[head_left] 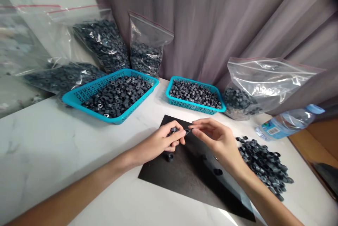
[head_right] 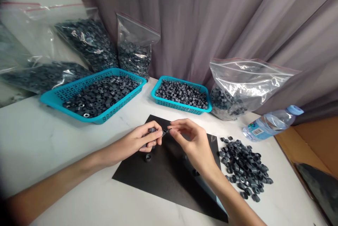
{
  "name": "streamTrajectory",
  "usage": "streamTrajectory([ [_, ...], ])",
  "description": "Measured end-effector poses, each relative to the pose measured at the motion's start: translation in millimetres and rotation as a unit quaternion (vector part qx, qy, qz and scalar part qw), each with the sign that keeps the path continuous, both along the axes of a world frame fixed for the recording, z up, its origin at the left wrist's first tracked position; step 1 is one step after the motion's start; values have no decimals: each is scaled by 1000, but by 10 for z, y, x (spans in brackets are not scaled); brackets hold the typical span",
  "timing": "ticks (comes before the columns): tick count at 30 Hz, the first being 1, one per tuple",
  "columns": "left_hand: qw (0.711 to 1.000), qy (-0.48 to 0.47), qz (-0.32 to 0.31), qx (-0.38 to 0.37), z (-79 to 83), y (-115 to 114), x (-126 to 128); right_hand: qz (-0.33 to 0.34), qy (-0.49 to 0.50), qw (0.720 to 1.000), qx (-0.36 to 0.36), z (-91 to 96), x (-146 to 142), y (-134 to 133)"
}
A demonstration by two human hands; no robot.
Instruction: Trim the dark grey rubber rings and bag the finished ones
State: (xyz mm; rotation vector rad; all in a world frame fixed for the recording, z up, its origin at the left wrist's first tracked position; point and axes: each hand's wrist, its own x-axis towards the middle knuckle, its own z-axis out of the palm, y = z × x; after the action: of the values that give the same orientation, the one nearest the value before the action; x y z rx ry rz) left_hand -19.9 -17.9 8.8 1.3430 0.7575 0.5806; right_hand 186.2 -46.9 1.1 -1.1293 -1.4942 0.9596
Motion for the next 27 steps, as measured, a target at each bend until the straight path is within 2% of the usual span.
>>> streamTrajectory([
  [2,999,-21,7,-34,33,-20,6,16,-5,1000,7,10,-53,-41],
  [6,988,-71,46,-128,76,-78,39,-3,-51,997,65,20,-172,-135],
  [11,953,-156,80,-248,17,-58,54,-28,-123,983,133,29,-347,-134],
  [15,940,-186,116,-261,-32,26,23,-24,-201,962,183,81,-430,-68],
  [17,940,-188,119,-257,-38,73,2,-21,-212,955,207,114,-419,-50],
  [21,943,-186,115,-252,-30,155,-40,-62,-212,946,237,113,-326,-53],
  [24,946,-182,123,-240,-14,187,-66,17,-269,949,161,39,-269,-65],
  [27,951,-171,129,-222,-4,193,-74,116,-323,932,117,-54,-270,-76],
])
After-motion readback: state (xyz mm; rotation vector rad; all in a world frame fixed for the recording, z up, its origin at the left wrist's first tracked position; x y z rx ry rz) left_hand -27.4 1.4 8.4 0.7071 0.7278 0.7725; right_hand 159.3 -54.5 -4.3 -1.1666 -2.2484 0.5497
